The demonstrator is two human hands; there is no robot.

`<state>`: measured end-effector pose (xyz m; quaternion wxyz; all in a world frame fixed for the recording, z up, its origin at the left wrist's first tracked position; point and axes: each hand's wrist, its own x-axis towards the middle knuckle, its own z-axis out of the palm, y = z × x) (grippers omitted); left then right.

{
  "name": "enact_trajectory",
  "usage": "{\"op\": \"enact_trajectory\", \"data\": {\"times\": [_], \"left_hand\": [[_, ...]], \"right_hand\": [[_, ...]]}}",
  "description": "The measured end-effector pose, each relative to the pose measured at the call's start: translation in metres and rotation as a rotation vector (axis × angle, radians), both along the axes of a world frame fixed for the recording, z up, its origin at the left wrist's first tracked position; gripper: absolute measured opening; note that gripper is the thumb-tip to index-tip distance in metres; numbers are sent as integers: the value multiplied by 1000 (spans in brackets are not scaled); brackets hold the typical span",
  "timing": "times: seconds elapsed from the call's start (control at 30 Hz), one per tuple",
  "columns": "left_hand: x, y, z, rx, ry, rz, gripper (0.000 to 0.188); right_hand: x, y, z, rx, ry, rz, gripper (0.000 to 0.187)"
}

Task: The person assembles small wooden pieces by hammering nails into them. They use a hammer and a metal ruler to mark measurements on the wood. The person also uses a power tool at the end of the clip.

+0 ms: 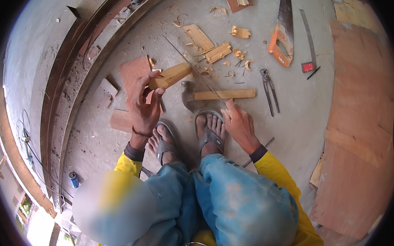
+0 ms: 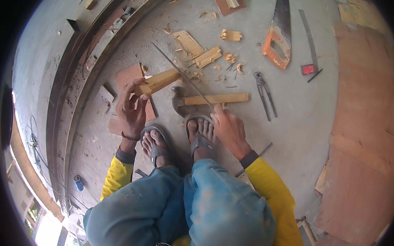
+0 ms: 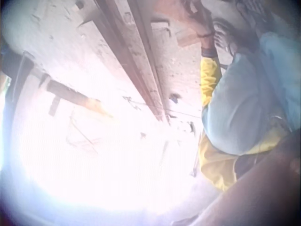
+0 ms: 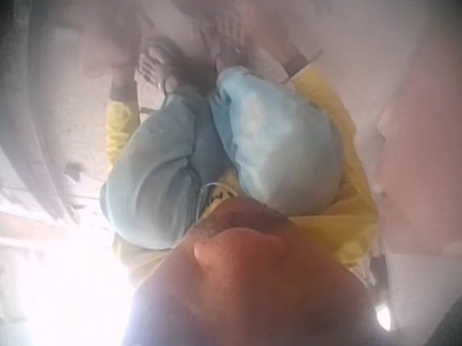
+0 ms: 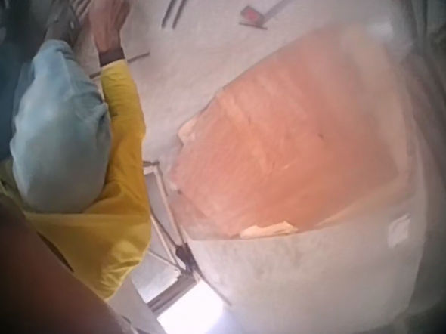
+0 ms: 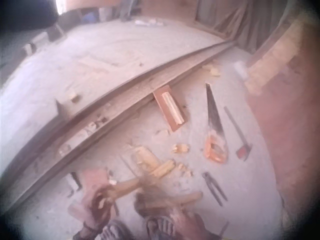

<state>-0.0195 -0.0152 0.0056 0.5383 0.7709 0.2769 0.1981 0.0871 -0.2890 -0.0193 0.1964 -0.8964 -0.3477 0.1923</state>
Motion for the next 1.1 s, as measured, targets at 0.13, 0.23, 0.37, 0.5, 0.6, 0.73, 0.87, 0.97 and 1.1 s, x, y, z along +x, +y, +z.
{"op": "enact_trajectory", "data": {"times": [0.13, 0.23, 0.37, 0.5, 0.6, 0.73, 0.87, 0.97, 1.1], "left_hand": [[-3, -2, 1, 36, 9, -45, 49], [-4, -3, -6, 184, 11, -74, 52], [-10, -7, -1, 196, 135, -65, 53], [-9, -7, -6, 205, 27, -83, 54], [-5, -4, -1, 211, 90, -63, 51], [-2, -15, 1, 18, -21, -30, 44], [-14, -21, -15, -103, -191, -89, 41], [-18, -29, -12, 57, -192, -232, 42], [-17, -35, -14, 58, -104, -349, 49]], "right_hand": [[-4, -2, 16, -20, 24, 33, 20], [-3, -5, 11, 5, 44, 3, 18], [-16, 5, 30, 144, 125, 13, 17], [-8, -2, 9, 38, 150, -59, 18], [-15, -2, 22, 98, 130, -33, 18], [-19, -5, 13, 18, 80, -77, 19], [-19, -38, 10, 15, 16, -155, 26], [-24, -88, 10, -77, -158, -422, 32], [-25, -151, -19, -164, -297, -744, 38]]}}
